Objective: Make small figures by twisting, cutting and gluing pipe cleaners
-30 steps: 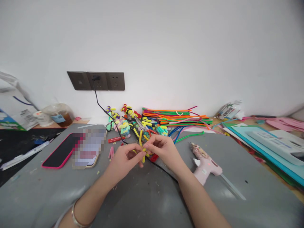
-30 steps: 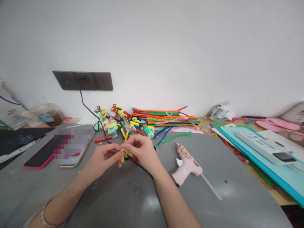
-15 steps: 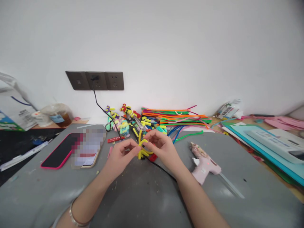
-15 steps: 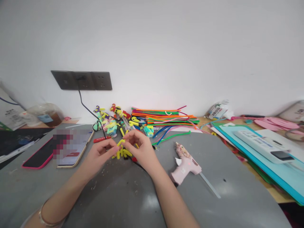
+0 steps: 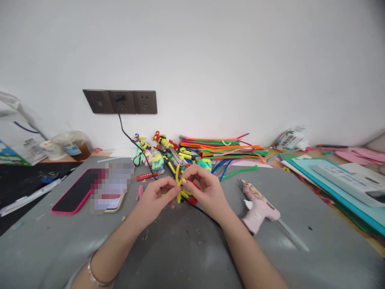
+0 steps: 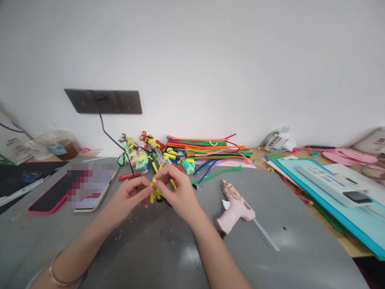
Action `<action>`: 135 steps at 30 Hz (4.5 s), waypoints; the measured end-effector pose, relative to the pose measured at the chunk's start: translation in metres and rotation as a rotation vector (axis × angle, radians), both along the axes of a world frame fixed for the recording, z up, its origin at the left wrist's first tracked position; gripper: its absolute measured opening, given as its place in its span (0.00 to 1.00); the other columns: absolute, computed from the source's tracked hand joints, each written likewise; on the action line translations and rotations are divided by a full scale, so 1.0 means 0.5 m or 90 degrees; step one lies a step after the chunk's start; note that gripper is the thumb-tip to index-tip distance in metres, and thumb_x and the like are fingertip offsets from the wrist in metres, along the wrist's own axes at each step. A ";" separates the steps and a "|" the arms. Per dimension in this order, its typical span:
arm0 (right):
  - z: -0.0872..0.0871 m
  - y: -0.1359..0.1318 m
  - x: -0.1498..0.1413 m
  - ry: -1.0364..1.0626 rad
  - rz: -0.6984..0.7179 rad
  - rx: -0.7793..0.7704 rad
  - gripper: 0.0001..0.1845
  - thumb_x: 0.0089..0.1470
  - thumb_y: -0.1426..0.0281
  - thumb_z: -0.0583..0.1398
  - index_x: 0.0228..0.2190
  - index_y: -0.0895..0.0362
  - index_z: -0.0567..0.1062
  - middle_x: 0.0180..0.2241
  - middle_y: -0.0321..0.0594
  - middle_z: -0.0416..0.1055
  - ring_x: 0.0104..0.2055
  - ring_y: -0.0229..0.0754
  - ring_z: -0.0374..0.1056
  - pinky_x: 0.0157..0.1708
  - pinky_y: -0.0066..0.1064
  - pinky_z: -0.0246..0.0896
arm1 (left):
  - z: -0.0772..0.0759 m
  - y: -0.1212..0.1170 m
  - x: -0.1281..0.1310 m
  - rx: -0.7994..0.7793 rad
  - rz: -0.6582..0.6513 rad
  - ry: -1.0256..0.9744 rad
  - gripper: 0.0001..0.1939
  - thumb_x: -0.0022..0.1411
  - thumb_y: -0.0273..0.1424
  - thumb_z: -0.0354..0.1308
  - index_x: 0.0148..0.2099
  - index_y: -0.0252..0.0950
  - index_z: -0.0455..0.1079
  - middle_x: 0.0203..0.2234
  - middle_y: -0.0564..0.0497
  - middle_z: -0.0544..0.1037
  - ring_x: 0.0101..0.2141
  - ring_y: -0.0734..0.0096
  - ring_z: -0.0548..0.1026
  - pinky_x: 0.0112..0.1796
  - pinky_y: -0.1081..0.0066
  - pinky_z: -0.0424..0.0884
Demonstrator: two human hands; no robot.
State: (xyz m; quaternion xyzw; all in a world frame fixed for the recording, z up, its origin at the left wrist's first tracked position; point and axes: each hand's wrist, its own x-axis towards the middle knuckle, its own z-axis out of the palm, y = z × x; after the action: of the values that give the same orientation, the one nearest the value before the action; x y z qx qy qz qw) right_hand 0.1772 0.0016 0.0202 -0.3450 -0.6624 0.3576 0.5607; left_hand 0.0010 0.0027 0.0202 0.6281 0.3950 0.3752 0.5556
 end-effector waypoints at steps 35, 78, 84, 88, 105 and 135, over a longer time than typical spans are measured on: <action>-0.002 -0.013 -0.004 0.017 -0.008 0.096 0.05 0.60 0.73 0.60 0.31 0.53 0.71 0.32 0.40 0.74 0.36 0.42 0.71 0.37 0.33 0.68 | 0.005 -0.003 0.000 -0.160 0.041 -0.205 0.22 0.49 0.45 0.73 0.25 0.33 0.70 0.20 0.56 0.65 0.24 0.77 0.59 0.27 0.74 0.57; 0.011 -0.013 -0.009 -0.032 0.081 0.152 0.05 0.61 0.73 0.62 0.32 0.55 0.77 0.31 0.42 0.75 0.35 0.41 0.71 0.37 0.33 0.68 | 0.012 -0.023 0.024 -0.183 0.211 -0.385 0.19 0.36 0.40 0.79 0.22 0.31 0.78 0.17 0.55 0.71 0.22 0.82 0.62 0.24 0.82 0.62; 0.007 -0.014 -0.011 -0.021 0.103 0.150 0.05 0.61 0.73 0.62 0.31 0.56 0.77 0.32 0.42 0.75 0.35 0.41 0.71 0.37 0.33 0.68 | 0.016 -0.020 0.025 -0.183 0.211 -0.385 0.19 0.36 0.40 0.79 0.22 0.31 0.77 0.16 0.56 0.71 0.20 0.83 0.64 0.22 0.83 0.62; 0.002 -0.012 -0.016 -0.038 0.078 0.165 0.06 0.60 0.75 0.62 0.31 0.55 0.76 0.32 0.41 0.75 0.35 0.41 0.71 0.38 0.33 0.66 | 0.010 -0.013 0.021 -0.189 0.223 -0.379 0.20 0.36 0.41 0.79 0.25 0.32 0.78 0.17 0.55 0.73 0.20 0.83 0.66 0.23 0.82 0.65; 0.001 -0.016 -0.009 0.058 0.018 -0.007 0.04 0.61 0.71 0.60 0.33 0.55 0.75 0.29 0.35 0.70 0.29 0.36 0.66 0.30 0.27 0.60 | 0.000 -0.018 0.009 -0.017 0.125 -0.246 0.11 0.58 0.38 0.69 0.40 0.38 0.78 0.23 0.52 0.79 0.26 0.75 0.74 0.27 0.79 0.71; -0.004 -0.003 -0.009 -0.064 0.006 -0.105 0.08 0.58 0.65 0.62 0.29 0.57 0.74 0.25 0.35 0.69 0.28 0.38 0.63 0.30 0.29 0.59 | 0.004 -0.009 0.009 -0.048 0.173 -0.222 0.13 0.53 0.40 0.71 0.33 0.35 0.76 0.26 0.55 0.73 0.24 0.78 0.67 0.26 0.77 0.64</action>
State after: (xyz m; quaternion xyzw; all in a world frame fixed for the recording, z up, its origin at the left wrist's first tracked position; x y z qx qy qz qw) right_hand 0.1727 0.0000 0.0185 -0.4044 -0.6594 0.3955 0.4952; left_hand 0.0055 -0.0018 0.0220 0.4738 0.3878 0.5345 0.5827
